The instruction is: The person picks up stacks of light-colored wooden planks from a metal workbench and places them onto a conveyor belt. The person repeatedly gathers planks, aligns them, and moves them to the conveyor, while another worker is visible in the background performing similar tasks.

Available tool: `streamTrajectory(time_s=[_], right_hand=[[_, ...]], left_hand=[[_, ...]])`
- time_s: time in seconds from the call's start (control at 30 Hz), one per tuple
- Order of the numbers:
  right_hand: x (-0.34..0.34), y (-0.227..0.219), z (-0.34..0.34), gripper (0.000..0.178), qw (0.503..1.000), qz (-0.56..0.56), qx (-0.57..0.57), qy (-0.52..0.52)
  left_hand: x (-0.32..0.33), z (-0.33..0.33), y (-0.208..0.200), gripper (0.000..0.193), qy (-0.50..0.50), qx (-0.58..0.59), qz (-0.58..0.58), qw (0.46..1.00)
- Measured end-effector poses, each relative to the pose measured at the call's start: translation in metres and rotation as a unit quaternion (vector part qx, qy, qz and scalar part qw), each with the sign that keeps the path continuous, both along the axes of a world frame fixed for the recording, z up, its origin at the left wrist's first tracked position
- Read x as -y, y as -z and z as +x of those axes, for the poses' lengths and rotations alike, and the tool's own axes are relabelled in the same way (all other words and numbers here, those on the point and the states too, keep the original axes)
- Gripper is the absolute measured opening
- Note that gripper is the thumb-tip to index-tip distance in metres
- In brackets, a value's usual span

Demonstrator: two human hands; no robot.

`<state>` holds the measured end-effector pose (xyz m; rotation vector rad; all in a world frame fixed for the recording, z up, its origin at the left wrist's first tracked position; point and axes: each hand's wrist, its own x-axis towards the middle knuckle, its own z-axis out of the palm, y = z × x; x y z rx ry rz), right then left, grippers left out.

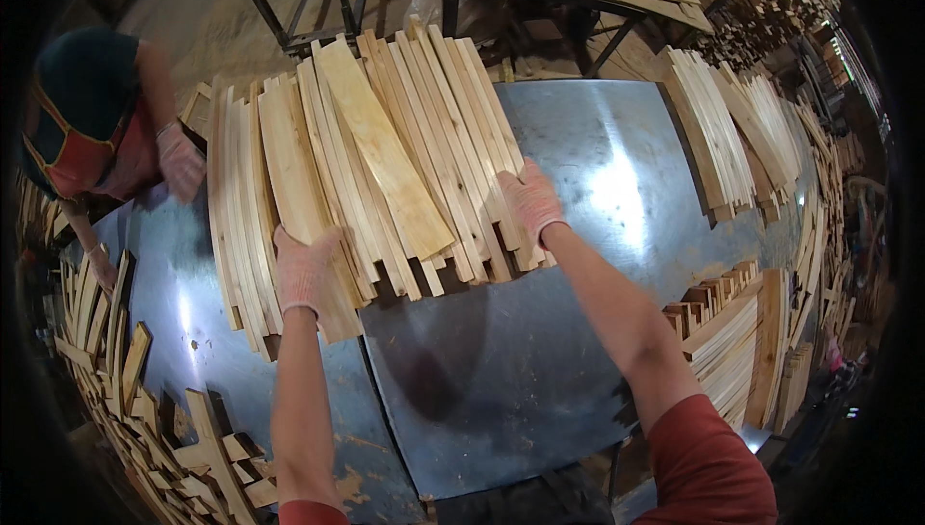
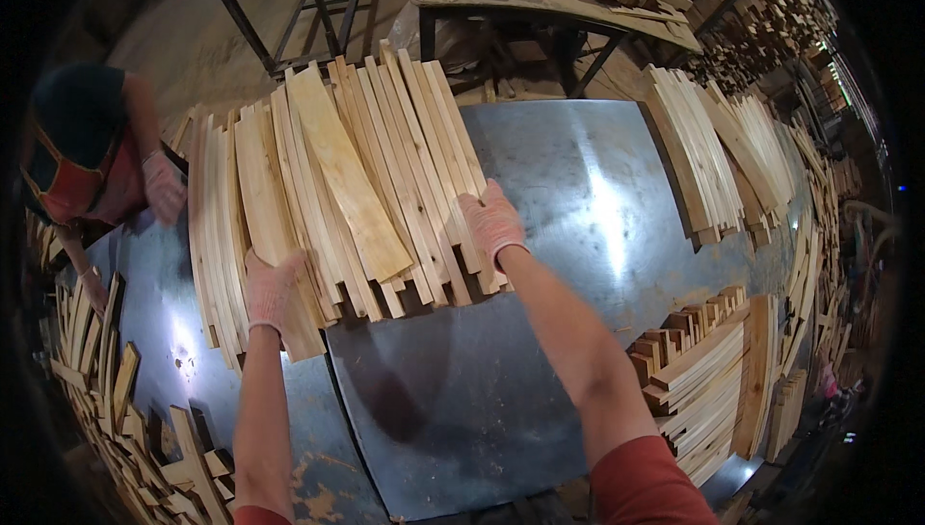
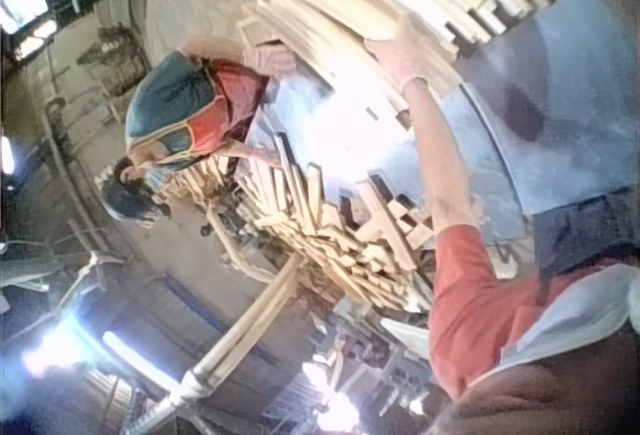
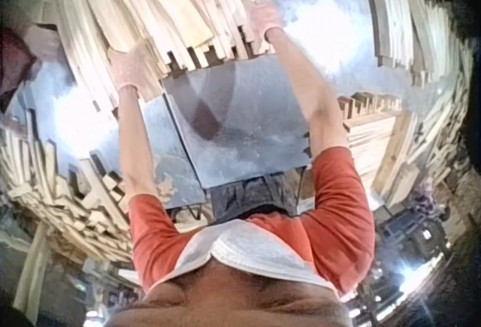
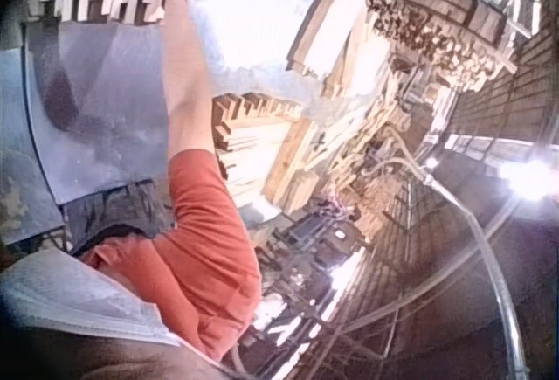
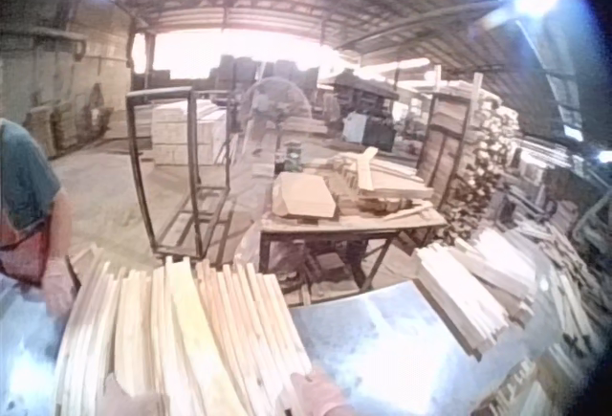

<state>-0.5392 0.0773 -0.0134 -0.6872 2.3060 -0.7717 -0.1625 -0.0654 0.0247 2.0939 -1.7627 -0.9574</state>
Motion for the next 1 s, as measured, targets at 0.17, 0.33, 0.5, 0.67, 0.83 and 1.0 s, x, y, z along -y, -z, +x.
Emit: streamTrajectory(time_s=[0.17,0.33,0.5,0.67,0.83,1.0], right_hand=[[-0.011,-0.028,0.011,0.056,1.000,0.022,0.019,0.007],[-0.073,-0.021,0.024,0.050,0.999,0.003,-0.035,0.016],[-0.181,-0.020,0.043,0.048,0.999,-0.002,-0.024,0.039],[-0.304,-0.045,0.079,0.052,0.995,0.042,-0.006,0.095],[-0.439,-0.051,0.125,0.064,0.985,0.085,0.018,0.148],[-0.570,-0.034,0.165,0.072,0.979,0.097,0.045,0.174]], left_hand=[[-0.004,-0.011,-0.005,0.117,-0.003,-0.004,0.004,1.000],[-0.057,-0.009,-0.022,0.111,0.008,-0.010,0.004,1.000],[-0.152,0.013,-0.012,0.107,0.007,-0.056,0.018,0.998],[-0.275,0.035,-0.002,0.112,0.014,0.038,0.003,0.999],[-0.390,0.059,-0.027,0.115,0.000,0.013,0.061,0.998],[-0.502,0.084,-0.041,0.115,0.003,0.068,0.102,0.992]])
